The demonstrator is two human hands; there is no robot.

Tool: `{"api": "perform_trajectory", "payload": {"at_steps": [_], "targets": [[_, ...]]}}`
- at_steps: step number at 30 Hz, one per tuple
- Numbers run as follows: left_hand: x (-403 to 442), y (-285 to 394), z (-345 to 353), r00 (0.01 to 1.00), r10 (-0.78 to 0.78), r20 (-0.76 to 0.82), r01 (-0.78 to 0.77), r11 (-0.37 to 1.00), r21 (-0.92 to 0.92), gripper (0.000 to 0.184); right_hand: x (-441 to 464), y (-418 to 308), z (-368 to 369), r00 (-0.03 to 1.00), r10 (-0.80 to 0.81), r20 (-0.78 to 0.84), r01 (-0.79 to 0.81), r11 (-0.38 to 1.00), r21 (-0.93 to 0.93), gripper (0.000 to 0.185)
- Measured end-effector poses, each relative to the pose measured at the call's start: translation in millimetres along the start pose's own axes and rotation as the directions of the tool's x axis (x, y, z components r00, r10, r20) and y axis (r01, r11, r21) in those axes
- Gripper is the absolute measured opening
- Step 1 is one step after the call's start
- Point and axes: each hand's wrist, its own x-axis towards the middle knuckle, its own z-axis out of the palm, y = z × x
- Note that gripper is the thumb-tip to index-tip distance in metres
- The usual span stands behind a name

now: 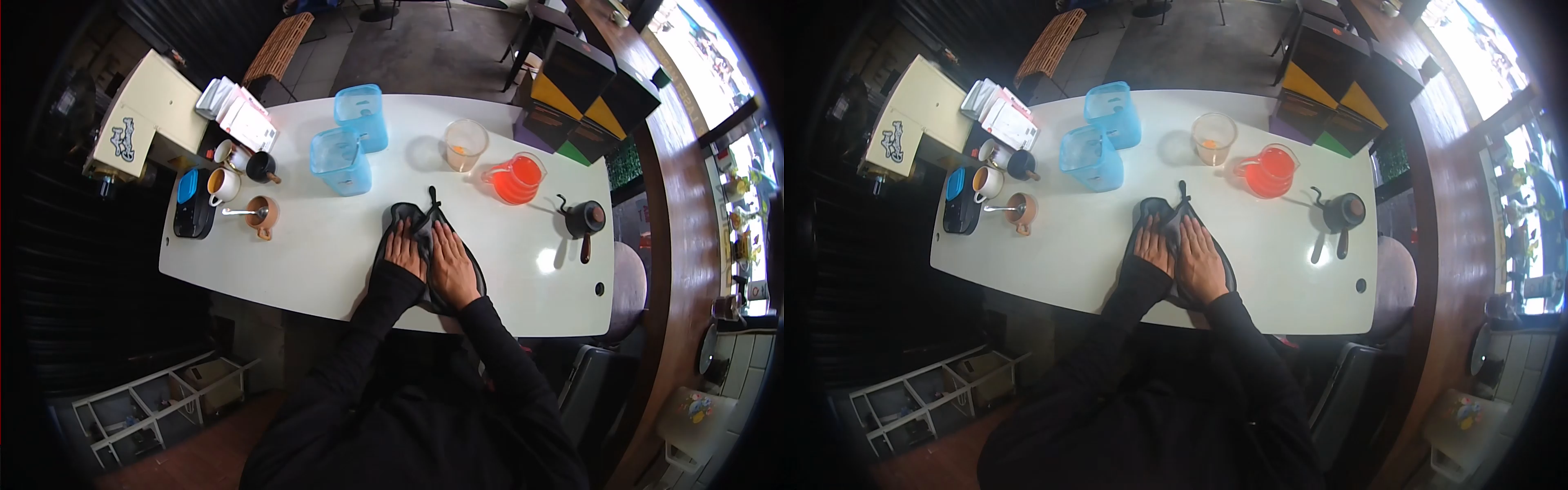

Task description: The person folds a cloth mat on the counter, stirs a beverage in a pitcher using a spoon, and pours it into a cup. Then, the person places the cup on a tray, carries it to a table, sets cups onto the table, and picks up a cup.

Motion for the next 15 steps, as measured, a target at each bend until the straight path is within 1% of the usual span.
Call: {"api": "perform_trajectory", "payload": {"at_steps": [1, 3, 5, 10, 12, 13, 15], "targets": [[-3, 7, 0, 1.0, -0.023, 0.016, 0.023, 1.0, 0.011, 0.052, -4, 3, -6, 1.0, 0.013, -0.009, -0.013, 1.0, -0.001, 0.052], [-5, 20, 4, 1.0, -0.016, -0.002, 0.016, 1.0, 0.006, 0.055, -14, 13, -18, 0.998, -0.03, 0.048, 0.031, 0.999, -0.026, 0.054], [-2, 34, 6, 0.995, -0.084, 0.046, 0.082, 0.996, 0.04, 0.058, -21, 23, -25, 0.999, -0.019, 0.045, 0.021, 0.999, -0.048, 0.055], [24, 61, 14, 0.997, -0.02, 0.074, 0.016, 0.998, 0.059, 0.066, -31, 56, -38, 1.0, 0.021, 0.023, -0.018, 0.996, -0.093, 0.057], [39, 74, 20, 0.996, 0.01, 0.088, -0.016, 0.998, 0.068, 0.073, -37, 72, -45, 0.995, 0.096, -0.009, -0.096, 0.989, -0.11, 0.058], [46, 81, 23, 0.996, 0.024, 0.088, -0.03, 0.998, 0.063, 0.073, -40, 80, -48, 0.994, 0.106, -0.015, -0.107, 0.987, -0.118, 0.058], [57, 96, 33, 0.998, 0.04, 0.039, -0.044, 0.992, 0.114, 0.087, -48, 95, -57, 0.99, 0.139, -0.029, -0.142, 0.979, -0.143, 0.06]]}}
